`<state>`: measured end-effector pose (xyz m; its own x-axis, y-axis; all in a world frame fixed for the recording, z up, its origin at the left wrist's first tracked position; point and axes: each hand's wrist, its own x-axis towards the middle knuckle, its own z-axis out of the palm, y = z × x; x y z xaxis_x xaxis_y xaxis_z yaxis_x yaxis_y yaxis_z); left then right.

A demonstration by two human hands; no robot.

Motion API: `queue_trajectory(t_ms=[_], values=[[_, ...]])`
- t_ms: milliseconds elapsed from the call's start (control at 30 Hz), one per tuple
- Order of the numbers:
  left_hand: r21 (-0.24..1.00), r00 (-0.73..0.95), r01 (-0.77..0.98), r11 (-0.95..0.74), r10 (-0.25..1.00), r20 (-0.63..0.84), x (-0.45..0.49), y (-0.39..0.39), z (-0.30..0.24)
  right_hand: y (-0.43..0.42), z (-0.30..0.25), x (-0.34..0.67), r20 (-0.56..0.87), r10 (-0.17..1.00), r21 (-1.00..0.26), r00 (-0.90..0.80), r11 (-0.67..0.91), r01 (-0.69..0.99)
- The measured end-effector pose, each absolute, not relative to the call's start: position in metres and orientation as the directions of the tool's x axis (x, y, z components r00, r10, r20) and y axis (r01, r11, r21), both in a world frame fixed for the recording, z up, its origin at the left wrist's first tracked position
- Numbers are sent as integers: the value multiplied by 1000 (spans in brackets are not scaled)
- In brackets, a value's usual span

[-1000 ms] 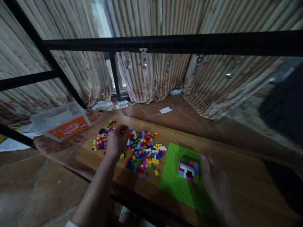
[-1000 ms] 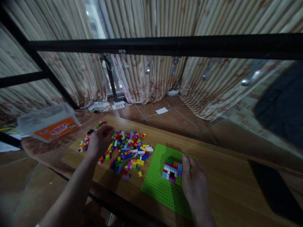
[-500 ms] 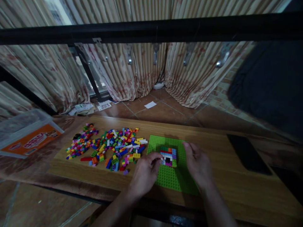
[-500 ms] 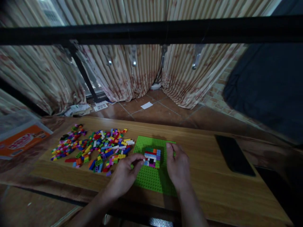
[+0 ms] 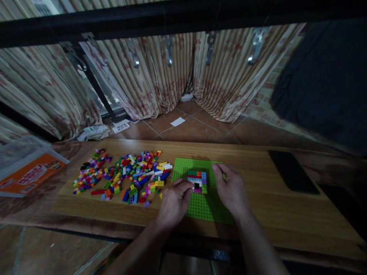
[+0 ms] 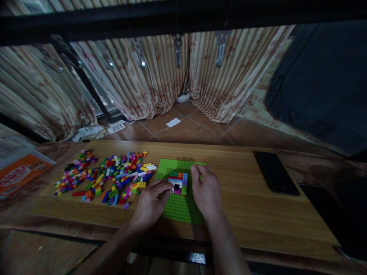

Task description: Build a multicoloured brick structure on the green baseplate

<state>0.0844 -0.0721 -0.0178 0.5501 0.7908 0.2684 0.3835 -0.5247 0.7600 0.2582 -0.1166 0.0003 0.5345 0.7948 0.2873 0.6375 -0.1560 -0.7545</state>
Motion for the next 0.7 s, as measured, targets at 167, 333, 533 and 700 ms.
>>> queue_trajectory(t_ms=[167, 333, 533, 700], values=[[746, 535, 427, -511, 808, 247, 85, -72, -17, -116, -2, 255, 276, 814, -757, 512, -144, 637], [731, 500, 467, -498, 830, 247, 85, -72, -20, -117, -4, 251, 197, 861, -791, 469, -143, 595], [740, 476, 459, -492, 839, 263, 85, -73, -26, -117, -11, 246, 138, 912, -777, 386, -142, 614], [723, 478, 467, -509, 833, 278, 85, -74, -28, -117, -14, 242, 103, 935, -740, 338, -156, 655]])
